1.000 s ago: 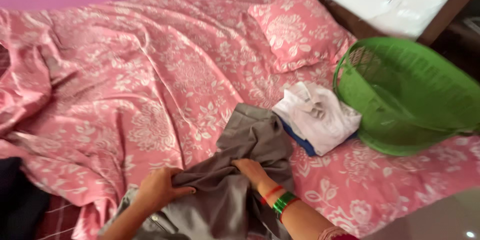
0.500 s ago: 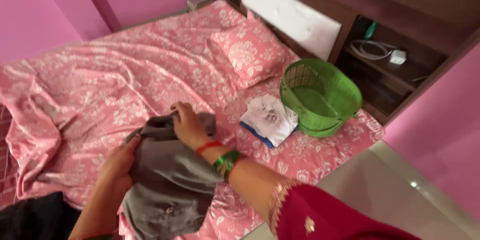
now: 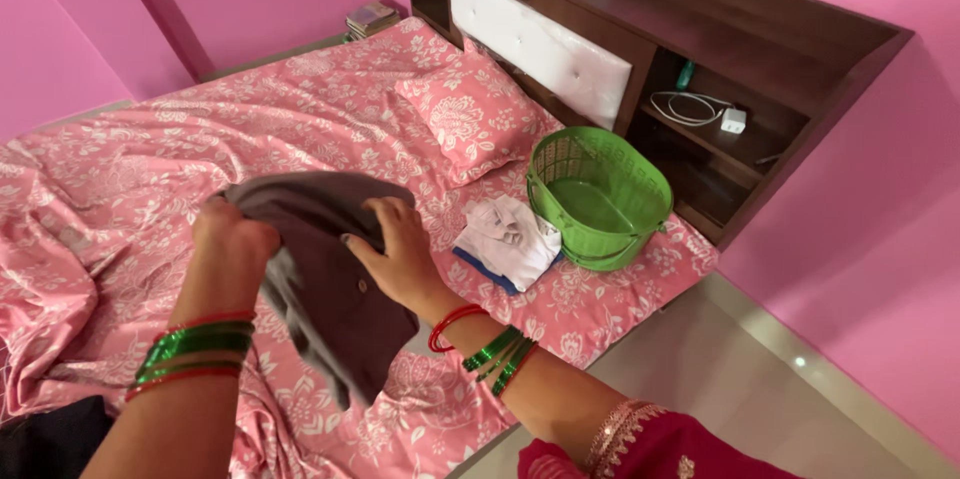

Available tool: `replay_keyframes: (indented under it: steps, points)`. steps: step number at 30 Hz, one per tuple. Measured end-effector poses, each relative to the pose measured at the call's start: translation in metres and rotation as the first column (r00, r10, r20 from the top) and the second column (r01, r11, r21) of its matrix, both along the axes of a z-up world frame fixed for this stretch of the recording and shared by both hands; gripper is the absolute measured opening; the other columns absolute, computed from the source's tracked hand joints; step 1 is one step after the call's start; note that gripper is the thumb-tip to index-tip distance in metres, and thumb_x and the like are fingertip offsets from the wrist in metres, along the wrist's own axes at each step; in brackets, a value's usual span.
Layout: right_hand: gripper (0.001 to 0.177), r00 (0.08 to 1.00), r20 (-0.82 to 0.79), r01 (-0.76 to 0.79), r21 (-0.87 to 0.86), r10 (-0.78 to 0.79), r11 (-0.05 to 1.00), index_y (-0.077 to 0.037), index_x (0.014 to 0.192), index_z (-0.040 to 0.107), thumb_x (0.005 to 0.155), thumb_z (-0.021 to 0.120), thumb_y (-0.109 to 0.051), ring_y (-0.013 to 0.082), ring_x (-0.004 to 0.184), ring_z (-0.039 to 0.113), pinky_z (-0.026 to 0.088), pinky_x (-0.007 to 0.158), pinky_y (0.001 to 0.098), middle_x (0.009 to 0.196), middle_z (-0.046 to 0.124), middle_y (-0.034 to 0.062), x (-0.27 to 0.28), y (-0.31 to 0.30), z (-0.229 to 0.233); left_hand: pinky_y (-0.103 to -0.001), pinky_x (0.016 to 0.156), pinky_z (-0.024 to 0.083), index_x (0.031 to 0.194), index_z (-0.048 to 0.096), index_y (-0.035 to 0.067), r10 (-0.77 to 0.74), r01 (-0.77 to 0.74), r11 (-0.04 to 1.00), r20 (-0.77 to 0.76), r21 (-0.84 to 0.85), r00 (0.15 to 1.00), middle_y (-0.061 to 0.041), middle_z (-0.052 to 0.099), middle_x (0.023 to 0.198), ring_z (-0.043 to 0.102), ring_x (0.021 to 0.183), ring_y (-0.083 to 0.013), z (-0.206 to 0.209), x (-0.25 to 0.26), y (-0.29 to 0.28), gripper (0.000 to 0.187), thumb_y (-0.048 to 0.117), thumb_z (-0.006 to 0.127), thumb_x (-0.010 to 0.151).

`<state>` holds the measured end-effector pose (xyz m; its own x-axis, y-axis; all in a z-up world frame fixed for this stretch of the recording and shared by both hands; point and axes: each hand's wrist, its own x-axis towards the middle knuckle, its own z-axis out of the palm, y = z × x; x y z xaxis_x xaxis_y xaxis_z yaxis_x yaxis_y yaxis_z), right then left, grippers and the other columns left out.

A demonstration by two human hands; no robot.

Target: The person folds grey trousers and a dark blue garment by hand on a bed, smoothing the fabric and aligning the edges before placing them near a laundry basket.

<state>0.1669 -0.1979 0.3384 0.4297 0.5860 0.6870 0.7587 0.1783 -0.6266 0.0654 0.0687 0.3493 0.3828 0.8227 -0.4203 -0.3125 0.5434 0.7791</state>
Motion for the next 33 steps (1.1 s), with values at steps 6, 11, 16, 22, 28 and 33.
replay_keyframes:
  steps: [6,11,16,22,28,33]
  points:
    - [0.068,0.552,-0.826,-0.280,-0.314,-0.115,0.907,-0.017,0.140,0.047,0.088,0.073,-0.054,0.0260,0.120,0.049,0.043,0.098,0.0524,0.127,0.050,0.0021,0.080,0.026,-0.070,-0.044,0.081,0.052,0.114,0.067,0.013,0.154,-0.156,0.988,0.084,0.018,0.985,-0.006,0.067,0.108,0.064,0.091,-0.0245,0.016,0.003,0.023,0.030,0.038,0.053,0.104]
    - [0.061,-0.448,-0.891,-0.683,0.392,0.071,0.616,-0.018,0.075,0.049,0.093,0.076,-0.070,0.0220,0.061,0.048,0.040,0.055,0.0359,0.066,0.047,-0.0015,0.125,0.018,-0.136,-0.042,0.077,0.050,0.112,0.067,0.012,0.269,-0.267,0.963,0.154,-0.028,0.951,-0.006,0.066,0.103,0.062,0.086,-0.0234,0.002,0.024,0.037,0.030,0.038,0.056,0.103]
    - [0.058,-0.470,-0.881,-0.699,0.405,0.049,0.590,-0.016,0.100,0.054,0.089,0.066,-0.071,0.0256,0.075,0.057,0.049,0.067,0.0403,0.087,0.058,0.0030,0.129,0.016,-0.113,-0.041,0.073,0.049,0.111,0.067,0.011,0.366,-0.356,0.930,0.176,-0.087,0.914,-0.006,0.064,0.099,0.060,0.082,-0.0223,-0.024,0.027,0.039,0.031,0.039,0.058,0.102]
    - [0.081,-0.412,-0.910,-0.753,0.320,-0.033,0.576,-0.012,0.136,0.061,0.083,0.052,-0.072,0.0310,0.098,0.072,0.061,0.085,0.0468,0.118,0.075,0.0099,0.105,0.000,-0.101,-0.038,0.068,0.047,0.109,0.067,0.010,0.475,-0.457,0.879,0.162,-0.138,0.865,-0.005,0.063,0.093,0.058,0.077,-0.0209,-0.063,-0.005,0.011,0.032,0.040,0.061,0.101]
    - [0.055,-0.077,-0.997,-0.578,0.059,0.018,0.814,-0.007,0.131,0.066,0.084,0.076,-0.035,0.0269,0.096,0.073,0.061,0.085,0.0377,0.114,0.075,0.0144,0.154,0.053,-0.106,-0.036,0.063,0.045,0.107,0.068,0.009,0.504,-0.480,0.860,0.153,-0.171,0.850,-0.005,0.061,0.088,0.056,0.071,-0.0195,-0.095,-0.017,-0.015,0.033,0.041,0.064,0.100]
    - [0.049,0.052,-0.939,-0.738,0.194,0.340,0.647,-0.002,0.122,0.066,0.084,0.077,-0.032,0.0212,0.081,0.073,0.060,0.073,0.0339,0.099,0.074,0.0101,0.203,0.089,0.025,-0.034,0.058,0.044,0.106,0.068,0.008,0.451,-0.428,0.886,0.118,-0.180,0.885,-0.004,0.059,0.084,0.055,0.067,-0.0184,-0.122,-0.019,-0.037,0.034,0.042,0.067,0.099]
